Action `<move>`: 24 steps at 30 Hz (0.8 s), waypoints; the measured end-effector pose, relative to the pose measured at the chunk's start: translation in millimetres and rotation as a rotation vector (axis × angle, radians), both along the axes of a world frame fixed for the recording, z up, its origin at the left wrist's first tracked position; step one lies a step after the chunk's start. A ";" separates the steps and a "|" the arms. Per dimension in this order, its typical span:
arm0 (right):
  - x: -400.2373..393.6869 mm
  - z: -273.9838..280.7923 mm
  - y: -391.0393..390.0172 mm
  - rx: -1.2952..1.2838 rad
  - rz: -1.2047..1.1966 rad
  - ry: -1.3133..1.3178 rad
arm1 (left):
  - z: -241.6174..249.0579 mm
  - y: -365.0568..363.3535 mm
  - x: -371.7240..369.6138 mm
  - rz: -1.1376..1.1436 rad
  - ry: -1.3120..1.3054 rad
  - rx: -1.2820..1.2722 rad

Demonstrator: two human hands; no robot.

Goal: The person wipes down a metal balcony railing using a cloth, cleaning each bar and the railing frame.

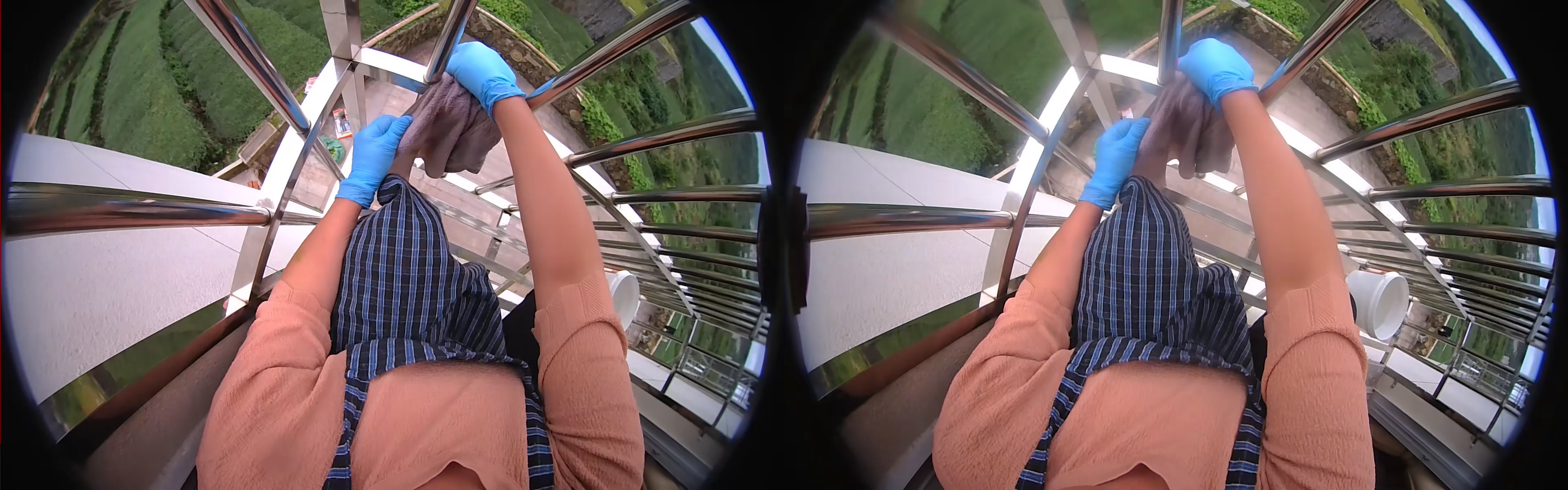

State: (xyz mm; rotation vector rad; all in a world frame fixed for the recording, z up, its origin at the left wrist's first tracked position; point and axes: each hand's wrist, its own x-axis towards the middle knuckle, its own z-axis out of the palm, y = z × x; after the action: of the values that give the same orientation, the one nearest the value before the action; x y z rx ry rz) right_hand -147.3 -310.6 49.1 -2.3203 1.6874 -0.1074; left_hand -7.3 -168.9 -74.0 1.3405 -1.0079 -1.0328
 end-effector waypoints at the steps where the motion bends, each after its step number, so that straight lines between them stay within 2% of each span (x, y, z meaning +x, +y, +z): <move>1: -4.0 -2.6 2.0 -0.031 0.014 -0.001 | -3.8 1.0 0.6 -0.002 0.012 -0.012; 6: -10.3 -4.5 31.4 -0.241 -0.115 -0.134 | -26.7 7.8 -0.2 0.020 -0.012 -0.026; 10: -11.0 -3.7 56.5 -0.448 0.038 -0.173 | -40.0 16.1 3.5 0.040 -0.020 -0.010; 15: -9.8 0.4 119.4 -0.221 0.001 -0.128 | -62.2 27.9 19.8 0.218 -0.092 0.038; 16: -16.9 -8.8 126.0 -0.162 -0.060 -0.223 | -49.6 31.4 16.9 0.289 -0.054 0.068; 19: -47.9 -16.8 133.0 0.002 -0.217 -0.543 | -9.4 22.4 21.4 0.323 -0.027 -0.109; 22: -47.5 8.4 133.5 -0.094 -0.119 -0.423 | 47.0 3.8 17.9 0.293 -0.057 -0.254; 24: -35.4 16.4 127.3 -0.188 -0.031 -0.448 | 46.3 -11.5 18.7 0.301 -0.035 -0.284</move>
State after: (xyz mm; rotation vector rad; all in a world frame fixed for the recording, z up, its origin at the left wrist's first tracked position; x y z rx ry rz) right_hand -182.7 -183.3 65.5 -2.1772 1.5337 -0.7600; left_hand 11.4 -180.4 -27.7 1.2308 -0.9062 -0.6173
